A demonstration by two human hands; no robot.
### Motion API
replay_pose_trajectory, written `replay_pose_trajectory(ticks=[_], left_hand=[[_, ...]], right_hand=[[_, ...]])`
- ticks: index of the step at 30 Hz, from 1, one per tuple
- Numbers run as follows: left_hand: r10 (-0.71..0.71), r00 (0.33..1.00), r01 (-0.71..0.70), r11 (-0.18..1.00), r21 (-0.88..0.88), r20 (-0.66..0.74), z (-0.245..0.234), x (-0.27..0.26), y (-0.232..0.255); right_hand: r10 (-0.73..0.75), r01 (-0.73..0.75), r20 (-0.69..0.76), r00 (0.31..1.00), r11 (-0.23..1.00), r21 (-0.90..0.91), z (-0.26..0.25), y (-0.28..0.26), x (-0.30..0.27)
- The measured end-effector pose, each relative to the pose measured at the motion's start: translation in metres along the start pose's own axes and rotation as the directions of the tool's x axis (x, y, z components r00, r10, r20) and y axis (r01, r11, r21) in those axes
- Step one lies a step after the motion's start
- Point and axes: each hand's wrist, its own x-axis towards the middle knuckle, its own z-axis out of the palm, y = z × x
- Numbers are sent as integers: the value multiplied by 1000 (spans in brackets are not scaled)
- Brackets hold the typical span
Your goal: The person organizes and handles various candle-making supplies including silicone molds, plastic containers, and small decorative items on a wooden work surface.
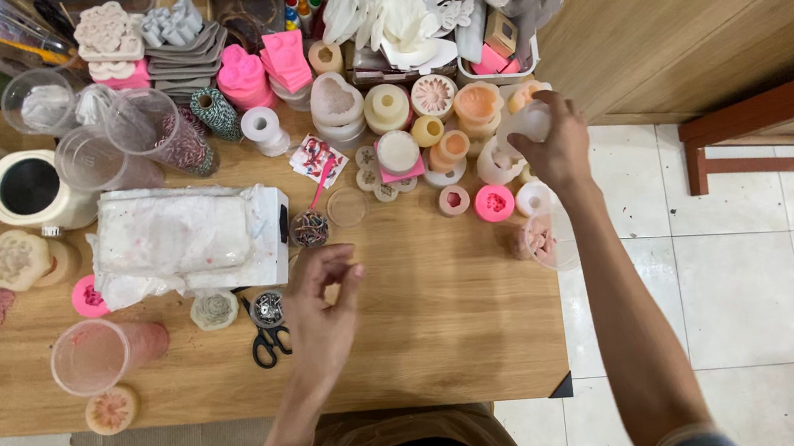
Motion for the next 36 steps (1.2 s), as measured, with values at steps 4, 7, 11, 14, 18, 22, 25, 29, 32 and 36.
replay_pose_trajectory(ticks=[4, 7, 11, 14, 18, 22, 25, 29, 32, 36], left_hand=[[-75, 990, 68, 996, -56, -121, -19, -11, -14], [-167, 956, 157, 986, -62, -242, -41, -24, -33], [-417, 880, 353, 895, -274, -228, -71, -48, -63], [-469, 811, 505, 863, 13, -349, -86, -63, -73], [-369, 863, 412, 909, 59, -345, -83, -75, -80], [-276, 901, 365, 900, 241, -335, -84, -80, -79], [-246, 915, 321, 925, 205, -319, -92, -83, -75], [-240, 937, 304, 917, 257, -254, -109, -89, -88], [-404, 886, 460, 830, 315, -227, -109, -85, -119], [-207, 958, 283, 796, 535, -200, -90, -63, -169]], right_hand=[[-137, 145, 90, 987, 984, -99, 46, 43, 10], [-237, 234, 39, 971, 970, 65, 55, 45, 4], [-334, 322, -128, 934, 941, -101, 34, 19, -25], [-227, 235, -144, 963, 971, 40, 35, -23, -65], [-251, 218, 90, 964, 937, 273, 104, -86, -116], [-324, 237, 484, 813, 943, 233, 209, -145, -167], [-534, 519, 430, 728, 839, 165, 261, -168, -203], [-626, 633, 239, 742, 772, 59, 293, -166, -227], [-618, 640, 303, 726, 768, 34, 301, -154, -232], [-552, 559, 421, 720, 820, 118, 287, -144, -226]])
